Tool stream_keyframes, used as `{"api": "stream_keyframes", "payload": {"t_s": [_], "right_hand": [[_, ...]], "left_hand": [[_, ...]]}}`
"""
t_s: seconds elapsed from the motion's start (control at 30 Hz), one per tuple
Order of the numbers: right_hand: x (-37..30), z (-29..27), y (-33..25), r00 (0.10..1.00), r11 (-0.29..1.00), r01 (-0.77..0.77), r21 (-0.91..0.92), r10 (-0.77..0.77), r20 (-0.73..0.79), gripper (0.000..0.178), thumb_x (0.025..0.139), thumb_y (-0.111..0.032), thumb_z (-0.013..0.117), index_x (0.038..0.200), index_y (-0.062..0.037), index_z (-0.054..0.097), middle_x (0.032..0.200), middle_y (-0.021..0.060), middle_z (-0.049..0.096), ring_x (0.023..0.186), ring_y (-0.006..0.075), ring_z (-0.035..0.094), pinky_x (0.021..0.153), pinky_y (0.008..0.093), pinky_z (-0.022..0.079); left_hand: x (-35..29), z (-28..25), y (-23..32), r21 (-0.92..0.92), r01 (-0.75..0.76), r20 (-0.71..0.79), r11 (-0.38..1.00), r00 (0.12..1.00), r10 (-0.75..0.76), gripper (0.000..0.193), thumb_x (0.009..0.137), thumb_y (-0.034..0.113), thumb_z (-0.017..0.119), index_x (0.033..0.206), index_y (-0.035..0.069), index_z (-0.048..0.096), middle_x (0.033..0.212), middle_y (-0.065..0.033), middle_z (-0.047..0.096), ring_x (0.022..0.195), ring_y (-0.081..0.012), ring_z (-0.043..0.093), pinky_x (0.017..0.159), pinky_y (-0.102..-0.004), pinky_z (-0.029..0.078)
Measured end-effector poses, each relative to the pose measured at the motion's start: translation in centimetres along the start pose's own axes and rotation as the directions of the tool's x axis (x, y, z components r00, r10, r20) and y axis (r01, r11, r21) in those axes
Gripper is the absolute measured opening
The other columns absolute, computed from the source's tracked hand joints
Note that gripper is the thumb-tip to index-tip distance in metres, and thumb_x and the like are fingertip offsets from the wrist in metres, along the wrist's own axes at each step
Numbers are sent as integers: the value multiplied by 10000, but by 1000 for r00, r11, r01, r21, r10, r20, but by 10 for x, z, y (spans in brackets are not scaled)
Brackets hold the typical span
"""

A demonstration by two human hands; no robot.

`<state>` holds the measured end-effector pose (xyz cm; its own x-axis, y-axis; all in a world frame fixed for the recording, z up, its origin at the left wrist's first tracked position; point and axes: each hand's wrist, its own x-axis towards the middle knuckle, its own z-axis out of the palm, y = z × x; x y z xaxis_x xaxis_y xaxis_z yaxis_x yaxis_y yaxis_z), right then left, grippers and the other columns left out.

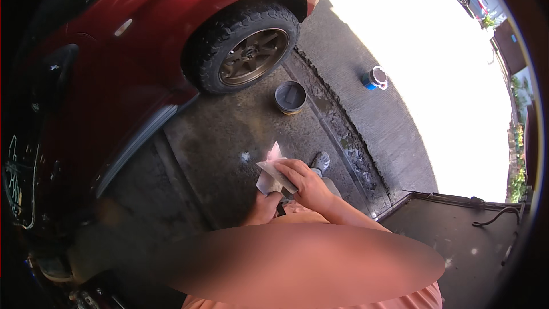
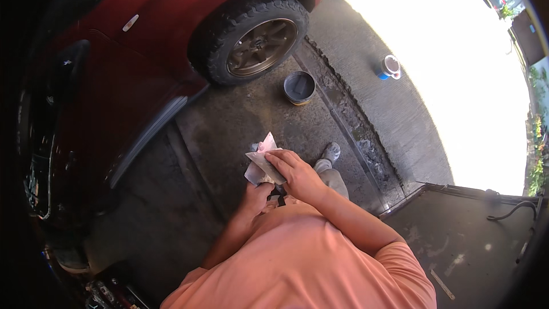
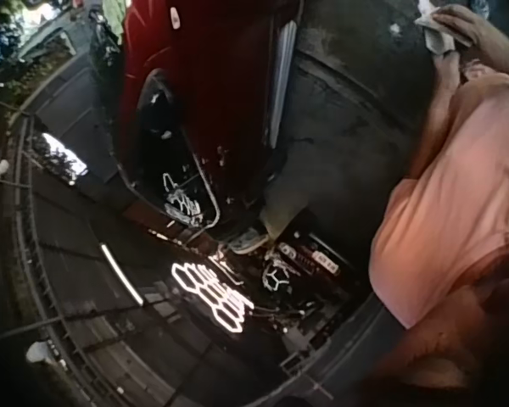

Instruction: Applying and smoothing body filler on a car rim.

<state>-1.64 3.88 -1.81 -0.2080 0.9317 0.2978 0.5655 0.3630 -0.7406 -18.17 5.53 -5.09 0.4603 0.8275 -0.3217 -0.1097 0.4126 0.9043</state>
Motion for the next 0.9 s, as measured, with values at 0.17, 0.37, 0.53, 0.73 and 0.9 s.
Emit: {"api": "stream_keyframes", "payload": {"t_s": [0.17,0.37,0.53,0.73,0.9], "right_hand": [[-1,13,10,981,981,-194,-13,194,0,599,691,84,627,1279,17,530,1279,169,542,1187,348,531,1009,399,460],[-9,24,-26,1000,999,12,43,-11,-22,613,724,102,571,1319,-37,524,1261,177,546,1181,364,525,990,418,461],[-18,21,-6,964,968,-250,-23,246,-103,553,748,48,627,1290,26,520,1252,195,550,1163,379,533,1005,407,455],[-21,27,9,938,952,-305,1,300,-174,546,751,22,650,1282,20,524,1225,193,551,1136,368,544,975,414,466],[-26,27,-13,969,991,-134,16,134,-209,453,864,-1,571,1313,-47,531,1168,184,578,1092,359,569,949,407,474]], "left_hand": [[-13,-8,8,-114,111,-44,987,992,-117,557,773,-56,488,1328,-35,450,1232,-77,523,1150,-167,520,948,-285,433],[-7,-26,-18,-35,213,9,976,977,-213,583,765,-46,480,1346,-25,432,1158,-90,553,1049,-199,560,862,-294,469],[-7,-6,9,-37,212,-9,977,977,-212,612,749,-76,480,1357,-27,427,1180,-106,549,1104,-208,539,939,-320,443],[-4,-5,-9,60,-59,167,996,985,49,738,749,-74,475,1467,-16,316,1363,-98,473,1283,-214,454,1064,-322,360],[12,-10,-8,-19,271,192,962,946,-262,765,735,-91,440,1482,-12,292,1461,-143,383,1364,-222,371,1138,-319,261]]}}
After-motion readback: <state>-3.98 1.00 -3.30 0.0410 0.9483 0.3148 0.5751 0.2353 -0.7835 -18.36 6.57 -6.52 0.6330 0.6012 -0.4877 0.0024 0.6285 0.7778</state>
